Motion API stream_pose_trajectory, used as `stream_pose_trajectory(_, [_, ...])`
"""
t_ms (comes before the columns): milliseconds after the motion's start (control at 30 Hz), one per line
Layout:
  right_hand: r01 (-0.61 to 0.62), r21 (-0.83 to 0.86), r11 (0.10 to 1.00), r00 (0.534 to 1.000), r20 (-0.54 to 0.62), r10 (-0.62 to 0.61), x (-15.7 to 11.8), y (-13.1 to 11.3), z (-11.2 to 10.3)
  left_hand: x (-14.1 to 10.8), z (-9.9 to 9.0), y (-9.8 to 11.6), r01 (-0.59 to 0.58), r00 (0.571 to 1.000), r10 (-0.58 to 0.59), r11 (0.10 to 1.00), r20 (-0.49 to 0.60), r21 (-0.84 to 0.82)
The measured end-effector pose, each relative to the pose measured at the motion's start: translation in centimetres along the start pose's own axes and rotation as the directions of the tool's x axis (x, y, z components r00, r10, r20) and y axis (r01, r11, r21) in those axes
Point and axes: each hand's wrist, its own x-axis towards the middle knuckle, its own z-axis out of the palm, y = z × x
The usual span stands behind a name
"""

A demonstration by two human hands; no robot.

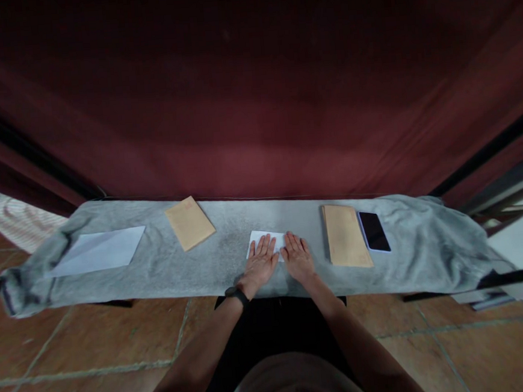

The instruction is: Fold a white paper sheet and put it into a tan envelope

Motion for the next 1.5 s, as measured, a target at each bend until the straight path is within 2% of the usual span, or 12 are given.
stream_pose_trajectory(267, [-0.021, 0.005, 1.0, 0.999, -0.028, 0.021, 0.0, 0.5, 0.1, 0.8, 0.1, -1.0, 0.091, 0.994, -0.089, 0.996, -0.056, 0.023])
stream_pose_trajectory(467, [-0.032, -0.006, 0.999, 0.998, -0.057, 0.032, -0.4, 0.7, 0.1, -0.2, -0.2, -1.3, 0.165, 0.982, -0.156, 0.984, -0.109, 0.075])
stream_pose_trajectory(533, [-0.04, 0.006, 0.999, 0.997, -0.066, 0.04, -0.4, 0.7, 0.0, -0.8, -0.4, -0.5, 0.124, 0.99, -0.117, 0.989, -0.078, 0.086])
stream_pose_trajectory(667, [-0.052, 0.037, 0.998, 0.997, -0.047, 0.054, -0.2, 0.8, -0.3, -1.3, -0.7, 1.7, -0.08, 0.996, 0.077, 0.994, 0.052, 0.07])
stream_pose_trajectory(800, [-0.058, 0.065, 0.996, 0.998, -0.026, 0.06, -0.1, 1.2, -0.6, -0.3, -1.1, 3.4, -0.144, 0.985, 0.127, 0.978, 0.116, 0.153])
stream_pose_trajectory(900, [-0.063, 0.107, 0.992, 0.997, -0.04, 0.068, -0.1, 1.4, -0.6, 0.5, -1.3, 3.9, -0.216, 0.973, 0.196, 0.96, 0.122, 0.178])
stream_pose_trajectory(1000, [-0.048, 0.153, 0.987, 0.995, -0.081, 0.06, -0.2, 1.6, -0.6, 0.7, -1.5, 4.3, -0.255, 0.967, 0.243, 0.943, 0.084, 0.213])
stream_pose_trajectory(1133, [-0.058, 0.234, 0.971, 0.984, -0.15, 0.095, -0.4, 1.6, -0.7, 0.8, -2.2, 5.3, -0.21, 0.978, 0.202, 0.95, 0.058, 0.23])
stream_pose_trajectory(1200, [-0.1, 0.335, 0.937, 0.973, -0.165, 0.162, -0.4, 1.5, -0.8, 1.1, -2.8, 5.8, -0.173, 0.984, 0.162, 0.962, 0.069, 0.211])
stream_pose_trajectory(1333, [-0.165, 0.561, 0.811, 0.942, -0.155, 0.299, -0.1, 1.5, -0.9, 1.8, -4.2, 6.1, -0.122, 0.991, 0.112, 0.979, 0.073, 0.16])
stream_pose_trajectory(1500, [-0.188, 0.748, 0.637, 0.91, -0.112, 0.399, -0.2, 1.7, -1.4, 1.9, -6.9, 4.8, 0.028, 1.0, -0.029, 0.997, 0.005, 0.074])
